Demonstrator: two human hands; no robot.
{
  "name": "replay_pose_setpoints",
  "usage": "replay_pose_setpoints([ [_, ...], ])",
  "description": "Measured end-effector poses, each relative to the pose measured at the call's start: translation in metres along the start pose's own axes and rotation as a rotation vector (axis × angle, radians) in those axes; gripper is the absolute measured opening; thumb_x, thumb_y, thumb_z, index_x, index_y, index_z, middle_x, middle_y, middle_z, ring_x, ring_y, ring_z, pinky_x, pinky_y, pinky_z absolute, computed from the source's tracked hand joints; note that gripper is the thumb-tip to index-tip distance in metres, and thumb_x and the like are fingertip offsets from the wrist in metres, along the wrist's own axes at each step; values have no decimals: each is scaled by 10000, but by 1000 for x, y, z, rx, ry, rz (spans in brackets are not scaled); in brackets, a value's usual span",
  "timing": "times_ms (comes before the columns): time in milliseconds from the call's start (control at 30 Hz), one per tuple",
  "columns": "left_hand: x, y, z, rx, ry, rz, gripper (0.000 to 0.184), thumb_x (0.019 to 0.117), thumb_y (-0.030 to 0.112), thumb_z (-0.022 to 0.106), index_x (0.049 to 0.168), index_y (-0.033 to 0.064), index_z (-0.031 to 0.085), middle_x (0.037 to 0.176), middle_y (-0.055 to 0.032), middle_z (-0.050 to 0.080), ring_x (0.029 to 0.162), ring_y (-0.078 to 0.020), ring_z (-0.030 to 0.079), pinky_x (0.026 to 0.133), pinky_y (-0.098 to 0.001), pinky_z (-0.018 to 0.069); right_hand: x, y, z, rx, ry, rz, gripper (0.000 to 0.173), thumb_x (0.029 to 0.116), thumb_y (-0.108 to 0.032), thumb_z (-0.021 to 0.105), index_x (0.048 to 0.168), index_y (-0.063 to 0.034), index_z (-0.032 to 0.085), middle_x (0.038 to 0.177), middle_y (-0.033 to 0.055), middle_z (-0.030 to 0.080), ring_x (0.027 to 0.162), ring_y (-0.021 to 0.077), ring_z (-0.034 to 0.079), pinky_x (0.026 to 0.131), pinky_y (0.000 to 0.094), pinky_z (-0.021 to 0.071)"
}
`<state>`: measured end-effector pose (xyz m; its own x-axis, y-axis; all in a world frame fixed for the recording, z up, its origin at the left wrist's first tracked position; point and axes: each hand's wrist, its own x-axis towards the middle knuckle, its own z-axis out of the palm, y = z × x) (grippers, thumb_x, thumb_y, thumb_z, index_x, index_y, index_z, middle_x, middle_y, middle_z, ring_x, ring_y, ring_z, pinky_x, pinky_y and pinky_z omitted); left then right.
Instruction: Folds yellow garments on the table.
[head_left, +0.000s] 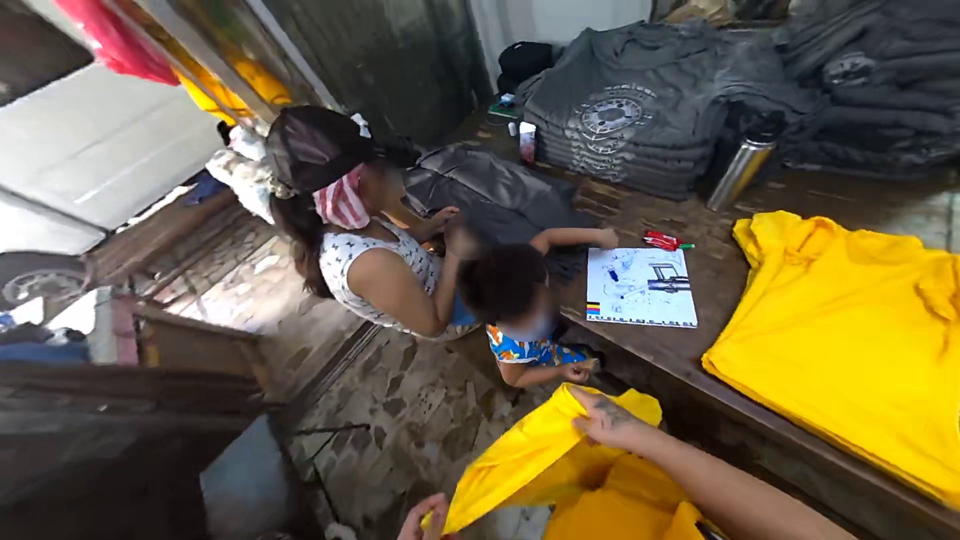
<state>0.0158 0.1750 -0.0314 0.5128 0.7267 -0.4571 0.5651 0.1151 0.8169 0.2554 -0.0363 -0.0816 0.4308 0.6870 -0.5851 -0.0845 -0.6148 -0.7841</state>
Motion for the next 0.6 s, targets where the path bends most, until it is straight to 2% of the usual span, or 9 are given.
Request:
replay_pose_setpoints([
  [67,14,5,2,-35,-147,211,361,973,-25,531,1315,-138,500,1031,-91,682,852,-47,675,812,-262,584,-18,12,0,141,294,-119,463,1015,-99,574,1467,-73,480,1270,217,637,892,307,713,798,467,600],
  [133,27,11,21,65,-205,344,401,965,-16,595,1331,-162,523,1142,-195,688,976,-103,677,923,-299,556,-42,28,1,398,473,-229,281,978,-77,593,1252,-14,603,1056,126,688,768,186,702,706,359,615],
  [167,35,13,33,112,-183,401,335,965,-4,614,1262,-157,591,1073,-208,707,916,-122,681,882,-317,559,-58,35,1,474,521,-255,241,948,-64,617,1177,7,627,1008,102,696,792,164,702,735,346,615],
  [233,47,17,57,84,-179,521,194,957,-3,619,1103,-123,664,899,-111,720,780,-47,677,772,-251,580,-95,48,6,509,642,-260,288,903,-35,636,1186,18,635,1054,92,694,885,157,697,809,353,607],
  [333,56,34,90,-194,-303,836,74,938,26,627,969,13,693,778,84,709,645,38,660,590,-170,578,-153,65,21,510,1049,-297,200,932,-92,592,1087,-42,708,968,6,735,828,85,710,747,286,618],
  [400,51,69,113,-351,-427,1055,48,990,234,669,1014,257,703,882,195,710,711,82,653,607,-124,562,-195,65,21,506,1342,-416,154,965,-246,640,1017,-152,750,900,-75,752,775,34,710,683,235,618],
  [433,44,93,125,-424,-482,1151,77,991,294,673,1058,321,700,931,213,711,755,86,659,638,-113,562,-218,62,18,448,1466,-485,149,969,-319,665,1004,-211,762,901,-110,754,783,9,707,687,210,612],
  [533,3,182,166,-569,-665,1393,156,988,277,681,1140,306,693,1013,195,718,862,53,678,741,-134,575,-283,57,-5,110,1734,-649,183,972,-414,673,1119,-336,750,1033,-182,742,903,-38,694,786,168,593],
  [600,-20,229,208,-590,-772,1502,171,993,235,673,1158,283,677,1039,181,714,872,29,682,739,-167,588,-316,61,-35,-14,1803,-730,226,975,-379,673,1190,-332,726,1092,-190,719,937,-35,675,811,187,583],
])
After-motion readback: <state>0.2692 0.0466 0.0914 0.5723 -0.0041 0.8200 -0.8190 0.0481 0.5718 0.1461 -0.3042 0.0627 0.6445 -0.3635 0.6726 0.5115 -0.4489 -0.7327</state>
